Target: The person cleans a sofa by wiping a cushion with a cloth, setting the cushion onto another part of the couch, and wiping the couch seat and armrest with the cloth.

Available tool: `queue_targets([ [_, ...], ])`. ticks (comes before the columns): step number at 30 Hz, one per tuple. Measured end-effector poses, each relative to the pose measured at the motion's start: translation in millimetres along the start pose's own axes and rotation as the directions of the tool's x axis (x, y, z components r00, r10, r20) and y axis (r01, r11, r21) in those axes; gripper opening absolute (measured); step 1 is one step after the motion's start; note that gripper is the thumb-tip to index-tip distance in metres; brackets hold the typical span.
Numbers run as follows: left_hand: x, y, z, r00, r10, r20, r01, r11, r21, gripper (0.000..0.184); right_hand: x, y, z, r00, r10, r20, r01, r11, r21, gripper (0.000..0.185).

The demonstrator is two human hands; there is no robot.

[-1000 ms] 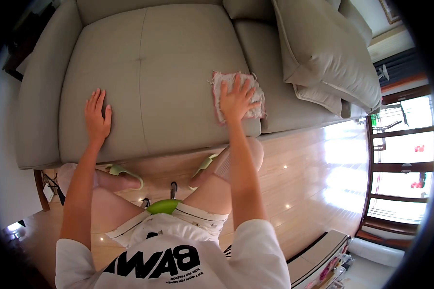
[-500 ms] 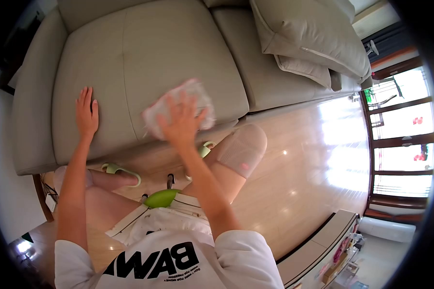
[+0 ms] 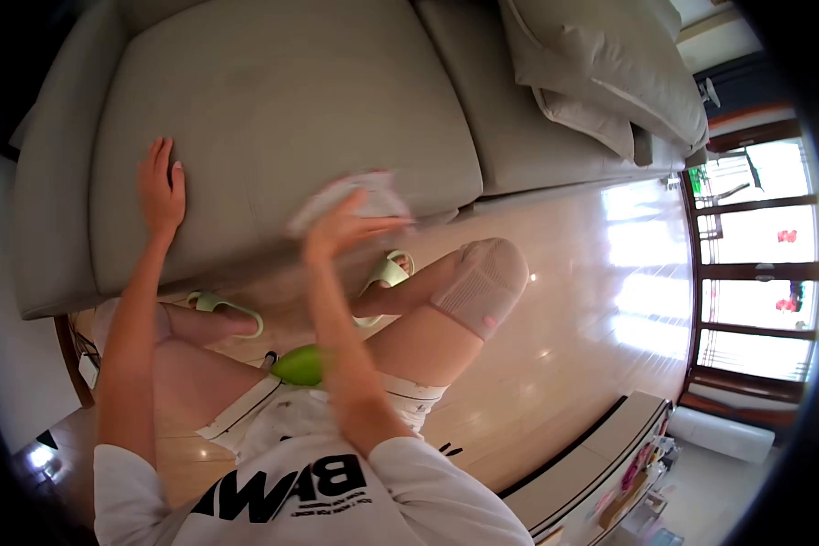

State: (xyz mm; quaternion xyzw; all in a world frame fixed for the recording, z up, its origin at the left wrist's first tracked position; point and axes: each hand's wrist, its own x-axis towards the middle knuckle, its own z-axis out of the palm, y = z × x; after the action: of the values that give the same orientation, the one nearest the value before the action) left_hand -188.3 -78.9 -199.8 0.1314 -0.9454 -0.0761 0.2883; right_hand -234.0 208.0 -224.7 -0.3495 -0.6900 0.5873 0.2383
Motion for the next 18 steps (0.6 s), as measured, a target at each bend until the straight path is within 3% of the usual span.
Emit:
queue_targets([
  [3,1,1,-3,1.000,0.017,0.008,-0.017,1.000,0.001,0.047,-86,20,15,0.997,-0.021,0.075,0.019,0.999,0.030,0.104],
  [6,1,1,-7,0.999,0.031,0.013,-0.031,0.999,0.017,0.047,-76,29,12,0.990,-0.078,0.121,0.077,0.997,0.008,0.102],
  [8,9,7,-11,0.999,0.035,0.020,-0.035,0.999,0.025,0.046,-27,29,5,0.992,-0.048,0.116,0.039,0.996,0.083,0.102],
  [9,1,5,-15,0.999,0.008,0.036,-0.009,0.999,0.044,0.046,37,40,0,0.978,0.134,0.160,-0.175,0.945,0.277,0.101],
  [10,1,5,-16,0.999,0.009,0.039,-0.011,0.999,0.051,0.046,66,11,-6,0.963,0.270,-0.027,-0.270,0.963,0.003,0.095],
  [11,2,5,-15,0.999,0.008,0.039,-0.010,0.998,0.059,0.046,93,-7,-17,0.965,0.258,0.044,-0.262,0.955,0.139,0.094],
  [12,4,4,-16,0.999,0.009,0.035,-0.011,0.998,0.068,0.046,138,5,-19,0.971,0.241,0.001,-0.238,0.959,0.153,0.090],
  [13,5,4,-14,1.000,0.018,0.015,-0.019,0.997,0.076,0.046,170,13,-25,0.997,0.047,0.061,-0.065,0.941,0.333,0.082],
  [15,4,4,-10,0.999,0.045,-0.029,-0.042,0.995,0.089,0.045,217,25,-31,0.978,0.050,0.204,-0.136,0.891,0.433,0.069],
  [18,5,10,-14,0.999,0.035,-0.031,-0.032,0.996,0.088,0.045,175,-6,-26,0.975,0.204,0.093,-0.223,0.851,0.475,0.065],
])
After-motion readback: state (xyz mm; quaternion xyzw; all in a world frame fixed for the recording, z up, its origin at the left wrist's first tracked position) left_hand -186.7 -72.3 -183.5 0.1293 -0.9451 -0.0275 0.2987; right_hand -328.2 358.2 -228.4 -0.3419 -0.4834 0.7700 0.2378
